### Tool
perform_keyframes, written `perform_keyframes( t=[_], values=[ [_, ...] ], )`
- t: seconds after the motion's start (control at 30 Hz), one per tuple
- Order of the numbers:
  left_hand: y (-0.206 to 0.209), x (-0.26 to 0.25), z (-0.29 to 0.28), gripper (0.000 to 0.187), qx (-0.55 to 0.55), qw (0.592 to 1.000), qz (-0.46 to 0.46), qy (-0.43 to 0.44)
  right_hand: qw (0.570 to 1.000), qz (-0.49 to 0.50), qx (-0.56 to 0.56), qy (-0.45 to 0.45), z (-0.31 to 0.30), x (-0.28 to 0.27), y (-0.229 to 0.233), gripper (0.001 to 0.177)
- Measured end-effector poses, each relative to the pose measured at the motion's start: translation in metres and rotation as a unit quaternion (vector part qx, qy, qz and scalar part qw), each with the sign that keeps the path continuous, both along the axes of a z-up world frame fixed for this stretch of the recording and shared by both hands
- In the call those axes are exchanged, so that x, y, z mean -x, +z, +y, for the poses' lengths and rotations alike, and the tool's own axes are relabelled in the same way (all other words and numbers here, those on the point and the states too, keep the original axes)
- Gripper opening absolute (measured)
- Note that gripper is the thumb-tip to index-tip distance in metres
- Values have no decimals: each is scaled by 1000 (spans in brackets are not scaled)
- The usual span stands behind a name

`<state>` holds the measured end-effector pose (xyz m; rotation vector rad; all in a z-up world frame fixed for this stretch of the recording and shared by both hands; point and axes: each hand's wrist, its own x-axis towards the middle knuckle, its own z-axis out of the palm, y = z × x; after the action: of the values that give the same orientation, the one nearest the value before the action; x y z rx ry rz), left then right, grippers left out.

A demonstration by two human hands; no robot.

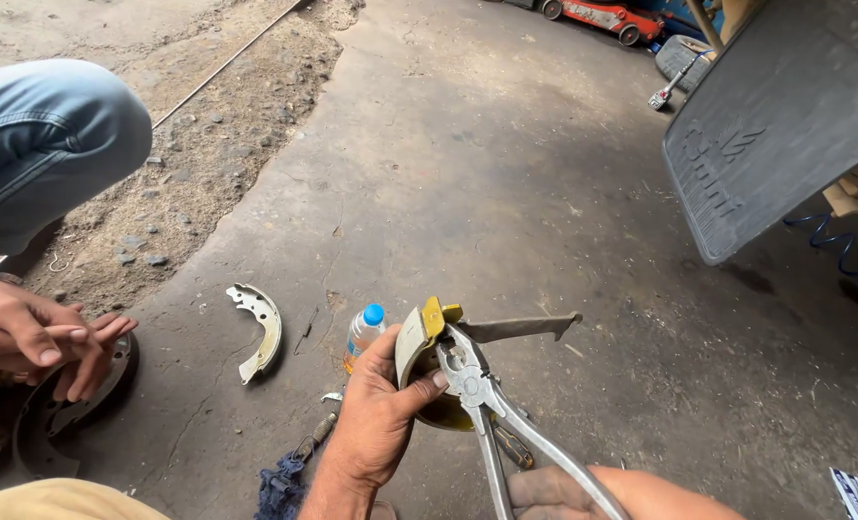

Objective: The recorder is repairing or assembling drum brake components.

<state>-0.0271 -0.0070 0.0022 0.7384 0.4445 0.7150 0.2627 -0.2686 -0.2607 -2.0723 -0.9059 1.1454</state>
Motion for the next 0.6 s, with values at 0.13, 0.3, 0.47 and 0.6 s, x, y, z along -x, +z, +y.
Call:
perform_keyframes(
  t=[0.13,0.3,0.47,0.6],
  values=[
    [-4,1,2,44,4,1000,22,-7,998,-3,61,23,-52,-42,65,43],
    [-5,2,5,39,-51,996,68,-20,989,-6,139,49,-78,-53,166,41],
    [0,2,5,39,-90,986,135,-35,974,-7,214,75,-5,26,297,39],
    [-1,1,4,41,-126,977,167,-47,959,-1,271,89,93,148,427,38]
  ],
)
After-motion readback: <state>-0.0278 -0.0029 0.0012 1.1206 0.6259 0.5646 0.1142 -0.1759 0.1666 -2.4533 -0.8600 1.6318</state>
